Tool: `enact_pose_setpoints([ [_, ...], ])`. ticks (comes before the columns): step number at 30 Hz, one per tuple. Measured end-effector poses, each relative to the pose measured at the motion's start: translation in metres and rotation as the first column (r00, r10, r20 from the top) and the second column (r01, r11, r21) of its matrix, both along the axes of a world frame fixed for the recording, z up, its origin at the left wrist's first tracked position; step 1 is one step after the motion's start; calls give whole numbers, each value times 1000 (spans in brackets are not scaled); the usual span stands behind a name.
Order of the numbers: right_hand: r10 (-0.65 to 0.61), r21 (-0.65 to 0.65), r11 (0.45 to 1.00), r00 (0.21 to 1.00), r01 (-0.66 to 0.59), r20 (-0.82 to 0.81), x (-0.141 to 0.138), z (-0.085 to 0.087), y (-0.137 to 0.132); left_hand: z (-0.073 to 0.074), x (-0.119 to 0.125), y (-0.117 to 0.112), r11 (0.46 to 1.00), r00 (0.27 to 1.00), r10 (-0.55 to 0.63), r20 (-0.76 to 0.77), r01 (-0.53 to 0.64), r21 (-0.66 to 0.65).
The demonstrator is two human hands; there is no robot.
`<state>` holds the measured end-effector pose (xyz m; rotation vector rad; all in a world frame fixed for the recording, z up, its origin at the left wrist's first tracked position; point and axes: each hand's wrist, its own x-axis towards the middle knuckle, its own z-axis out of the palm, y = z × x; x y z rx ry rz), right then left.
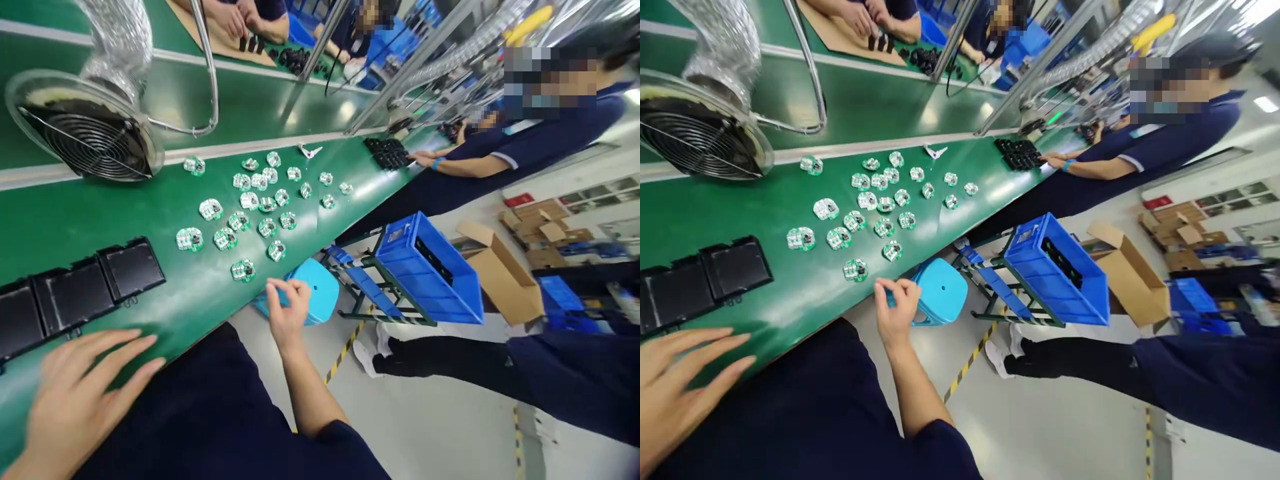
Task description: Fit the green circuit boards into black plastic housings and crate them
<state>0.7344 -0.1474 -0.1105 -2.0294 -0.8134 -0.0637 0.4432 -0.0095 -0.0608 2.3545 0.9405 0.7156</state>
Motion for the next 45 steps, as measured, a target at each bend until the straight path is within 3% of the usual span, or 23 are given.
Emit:
enact_pose_setpoints([
  [3,50,-133,989,994,-63,-99,27,-10,1,-13,51,-21,978,990,-116,-79,128,167],
  [5,96,-189,974,982,-127,-164,31,-12,11,-19,65,-25,976,986,-121,-117,140,166],
  [11,147,-261,942,959,-211,-244,32,-4,30,-13,60,-18,997,986,-53,-160,60,40],
  [13,159,-222,949,946,-226,-283,32,2,28,-10,61,-16,999,987,-46,-151,44,-19],
  [15,190,-101,964,906,-244,-377,28,10,26,-8,66,-15,996,993,-22,-112,12,-87],
  [17,278,92,957,787,-273,-551,16,19,27,-4,73,-14,989,998,39,-42,-45,-143],
  [18,341,199,939,679,-281,-650,7,24,29,-2,77,-14,983,997,79,5,-77,-164],
  [20,456,376,887,382,-268,-804,-15,33,37,4,84,-13,974,983,145,115,-121,-192],
  [22,493,460,852,88,-251,-865,-39,41,48,11,88,-11,967,955,180,238,-127,-219],
  [24,474,486,833,-113,-263,-873,-59,46,59,17,89,-7,958,915,216,340,-131,-257],
  [26,443,494,828,-229,-265,-867,-75,48,69,20,86,-4,938,874,281,396,-163,-307],
  [29,405,495,837,-344,-233,-847,-91,49,81,21,79,-3,887,811,397,430,-219,-407],
  [34,395,537,808,-455,-243,-798,-116,49,95,23,66,1,836,726,484,488,-220,-502],
  [36,419,559,787,-439,-261,-795,-121,47,96,30,58,11,858,755,456,471,-234,-457],
  [37,452,567,774,-381,-282,-807,-120,45,94,34,53,20,877,788,432,438,-255,-406],
  [38,499,567,761,-273,-316,-822,-117,42,92,39,49,29,899,831,405,380,-288,-329],
  [39,550,551,754,-113,-358,-827,-112,38,89,43,45,39,920,875,379,301,-321,-223],
  [42,609,430,786,440,-444,-660,-91,27,76,50,43,69,934,948,315,42,-318,162],
  [43,596,395,802,559,-447,-577,-84,23,72,50,46,77,923,953,301,-33,-282,260],
  [45,576,362,816,677,-450,-458,-75,18,68,46,56,87,909,942,283,-181,-203,364],
])
